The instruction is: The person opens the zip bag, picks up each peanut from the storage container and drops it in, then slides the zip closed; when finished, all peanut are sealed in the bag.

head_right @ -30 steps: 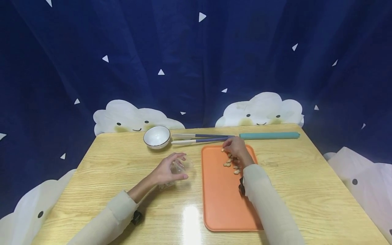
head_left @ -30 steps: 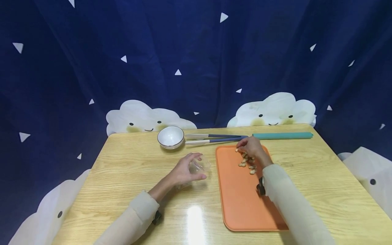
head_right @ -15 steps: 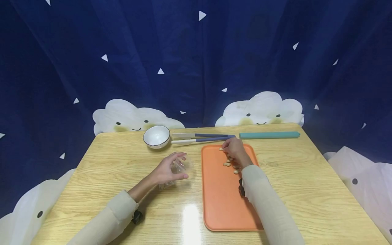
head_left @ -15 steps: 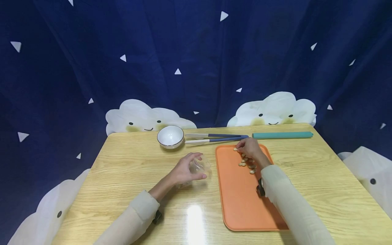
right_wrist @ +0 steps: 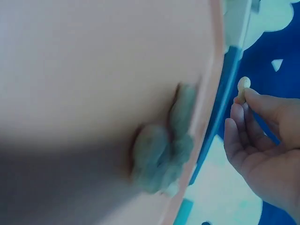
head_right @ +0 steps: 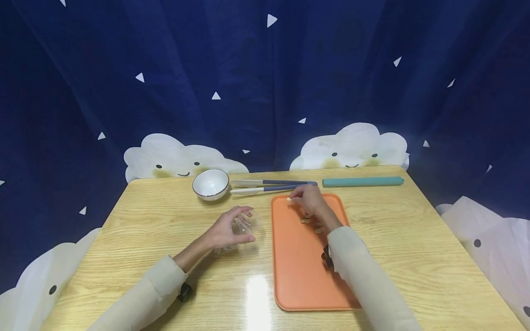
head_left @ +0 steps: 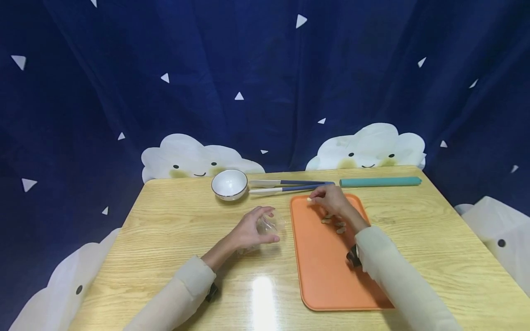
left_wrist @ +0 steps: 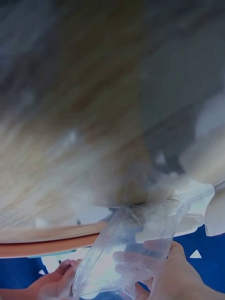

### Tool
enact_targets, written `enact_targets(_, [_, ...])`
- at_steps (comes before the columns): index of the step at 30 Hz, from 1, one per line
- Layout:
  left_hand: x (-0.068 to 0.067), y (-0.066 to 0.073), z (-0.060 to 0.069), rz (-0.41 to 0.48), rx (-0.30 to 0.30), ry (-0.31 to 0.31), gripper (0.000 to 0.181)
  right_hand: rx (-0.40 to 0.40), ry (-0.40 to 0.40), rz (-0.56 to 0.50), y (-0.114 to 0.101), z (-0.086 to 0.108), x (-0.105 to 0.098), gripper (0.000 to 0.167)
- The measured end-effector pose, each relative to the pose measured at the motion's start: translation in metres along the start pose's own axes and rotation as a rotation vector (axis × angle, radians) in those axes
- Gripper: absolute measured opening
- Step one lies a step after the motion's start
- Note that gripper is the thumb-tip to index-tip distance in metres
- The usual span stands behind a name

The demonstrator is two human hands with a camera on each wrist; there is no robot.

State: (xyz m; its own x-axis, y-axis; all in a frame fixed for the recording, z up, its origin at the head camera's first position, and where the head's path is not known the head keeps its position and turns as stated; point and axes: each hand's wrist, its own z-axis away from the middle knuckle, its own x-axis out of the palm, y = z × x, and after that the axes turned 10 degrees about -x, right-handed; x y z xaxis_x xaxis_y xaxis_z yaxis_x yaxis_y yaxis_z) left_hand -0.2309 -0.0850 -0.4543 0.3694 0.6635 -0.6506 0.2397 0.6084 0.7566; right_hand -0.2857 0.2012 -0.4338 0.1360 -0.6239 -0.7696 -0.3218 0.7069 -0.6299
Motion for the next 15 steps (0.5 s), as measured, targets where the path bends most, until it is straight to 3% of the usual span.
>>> enact_targets(8, [0.000,0.000,-0.001,-0.028,-0.015,0.029,0.085,-0.136,0.036,-0.133,-0.031,0.006,0.008,0.013])
enact_targets(15, [-0.001,-0.001,-0.001,-0.014,-0.018,0.035,0.084,-0.242,0.001,-0.274,-0.062,0.009,0.018,0.011])
